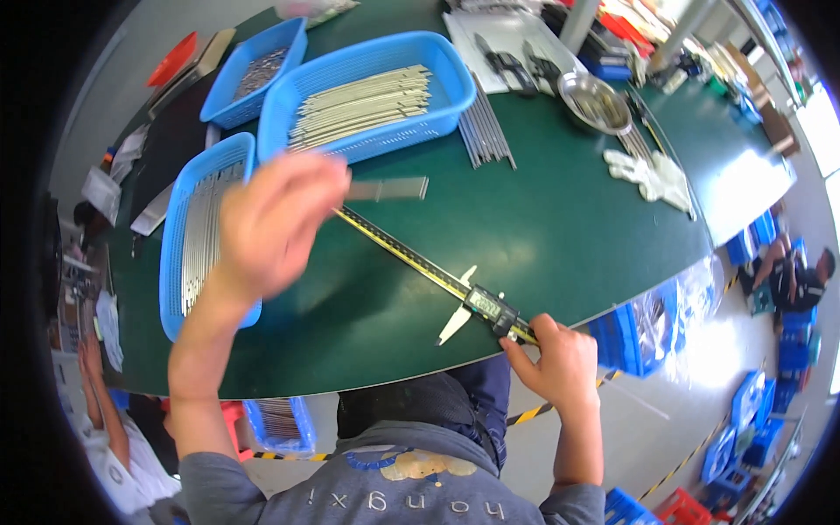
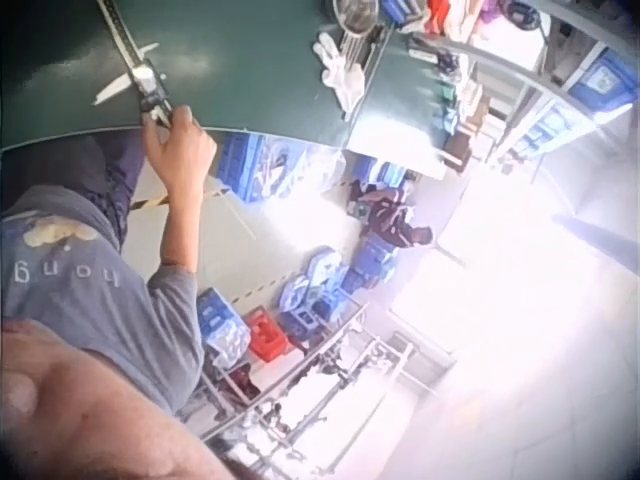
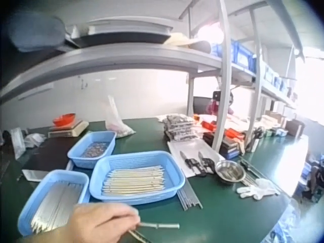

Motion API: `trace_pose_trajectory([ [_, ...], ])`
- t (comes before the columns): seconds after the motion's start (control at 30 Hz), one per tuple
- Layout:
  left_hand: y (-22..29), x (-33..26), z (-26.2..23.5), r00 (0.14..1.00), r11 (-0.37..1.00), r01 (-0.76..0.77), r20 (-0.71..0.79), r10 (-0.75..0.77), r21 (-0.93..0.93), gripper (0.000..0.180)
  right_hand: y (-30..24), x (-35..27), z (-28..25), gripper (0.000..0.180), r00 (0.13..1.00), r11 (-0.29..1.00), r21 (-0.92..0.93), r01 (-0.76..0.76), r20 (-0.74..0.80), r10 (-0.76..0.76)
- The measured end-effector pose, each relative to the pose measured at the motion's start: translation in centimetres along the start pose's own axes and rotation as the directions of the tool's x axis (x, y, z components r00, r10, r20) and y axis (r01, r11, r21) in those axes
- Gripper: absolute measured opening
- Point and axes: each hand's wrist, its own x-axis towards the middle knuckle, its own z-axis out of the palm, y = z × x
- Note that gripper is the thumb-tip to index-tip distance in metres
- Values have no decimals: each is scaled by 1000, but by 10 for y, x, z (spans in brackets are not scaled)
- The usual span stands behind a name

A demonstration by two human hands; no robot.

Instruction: Measuring the length of metal rods using a digital caliper at a workbench.

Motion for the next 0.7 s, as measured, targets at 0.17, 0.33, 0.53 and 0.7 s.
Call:
trace_pose_trajectory([
  [0.17,-111,17,45,958,933,272,29,-286,237,8,-8,8,1,36,999,999,20,40,-31,-39],
  [0.33,-140,3,103,729,762,609,225,-647,219,14,6,-5,9,33,994,996,-28,84,-69,-85],
  [0.53,-125,-24,40,827,778,530,-5,-561,339,15,7,-6,8,30,989,998,37,60,-136,-54],
  [0.7,-124,-91,-76,185,68,786,-128,-974,614,22,2,-2,4,29,995,999,41,31,-100,-27],
])
